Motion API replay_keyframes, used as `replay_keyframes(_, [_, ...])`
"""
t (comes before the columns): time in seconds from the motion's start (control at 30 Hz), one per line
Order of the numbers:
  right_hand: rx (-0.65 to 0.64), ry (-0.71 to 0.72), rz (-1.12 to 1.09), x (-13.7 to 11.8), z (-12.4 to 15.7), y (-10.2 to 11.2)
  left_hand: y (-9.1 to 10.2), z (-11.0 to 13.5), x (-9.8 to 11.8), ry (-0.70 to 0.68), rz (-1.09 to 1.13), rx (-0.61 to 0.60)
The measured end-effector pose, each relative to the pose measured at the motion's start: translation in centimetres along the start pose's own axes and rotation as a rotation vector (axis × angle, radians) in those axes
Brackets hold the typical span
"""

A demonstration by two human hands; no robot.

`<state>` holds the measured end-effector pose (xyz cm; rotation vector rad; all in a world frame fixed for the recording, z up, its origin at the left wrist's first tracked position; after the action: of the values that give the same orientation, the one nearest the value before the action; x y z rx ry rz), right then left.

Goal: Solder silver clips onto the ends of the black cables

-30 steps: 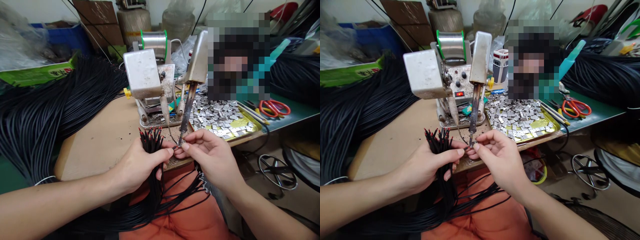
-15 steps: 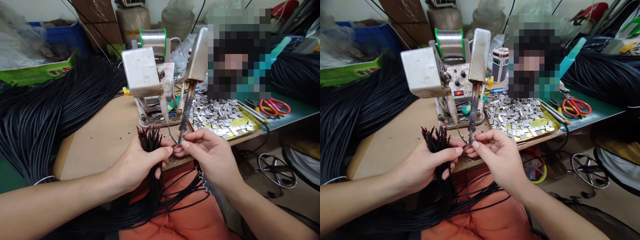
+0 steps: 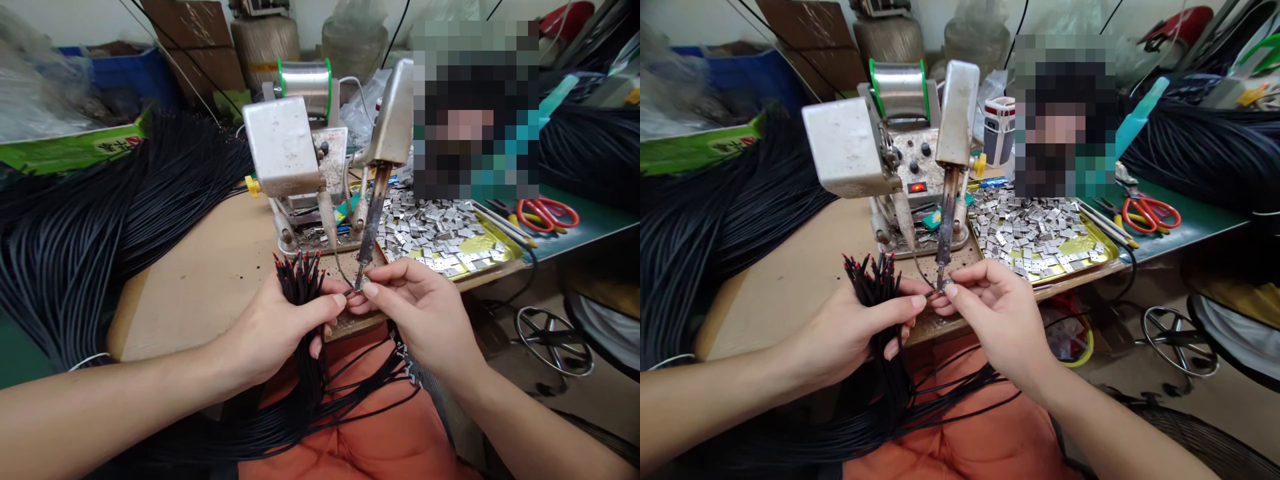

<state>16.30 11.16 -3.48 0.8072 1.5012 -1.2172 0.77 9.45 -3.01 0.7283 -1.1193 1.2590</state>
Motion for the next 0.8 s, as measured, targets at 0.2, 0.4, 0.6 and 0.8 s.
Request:
replay_keyframes(0.2, [-0.001,-0.025,0.014,0.23,-0.06,-0.01,0.12,-0.02,-0.17,-0.002,-0.004,0.004])
replay_keyframes(0.4, [0.026,-0.022,0.017,-0.2,0.04,-0.23,-0.12,-0.04,0.01,-0.012,-0.018,-0.025])
replay_keyframes(0.6, [0.009,-0.008,-0.023,-0.25,0.26,-0.43,-0.31,-0.08,-0.2,-0.018,-0.02,-0.077])
replay_keyframes(0.8, [0.035,0.002,-0.028,-0.19,0.25,-0.48,-0.34,0.06,-0.45,-0.02,-0.014,-0.112])
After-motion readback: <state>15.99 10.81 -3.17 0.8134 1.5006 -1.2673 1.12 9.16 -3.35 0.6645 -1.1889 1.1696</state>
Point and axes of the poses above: each hand's wrist, its own z-axis away from the middle knuckle, its own y-axis out of the back of the hand, x = y × z, the point moved 8 cm from there along -z, towards the middle knuckle, and after that the axes turned 5 degrees about -x, right-handed, at the moved point
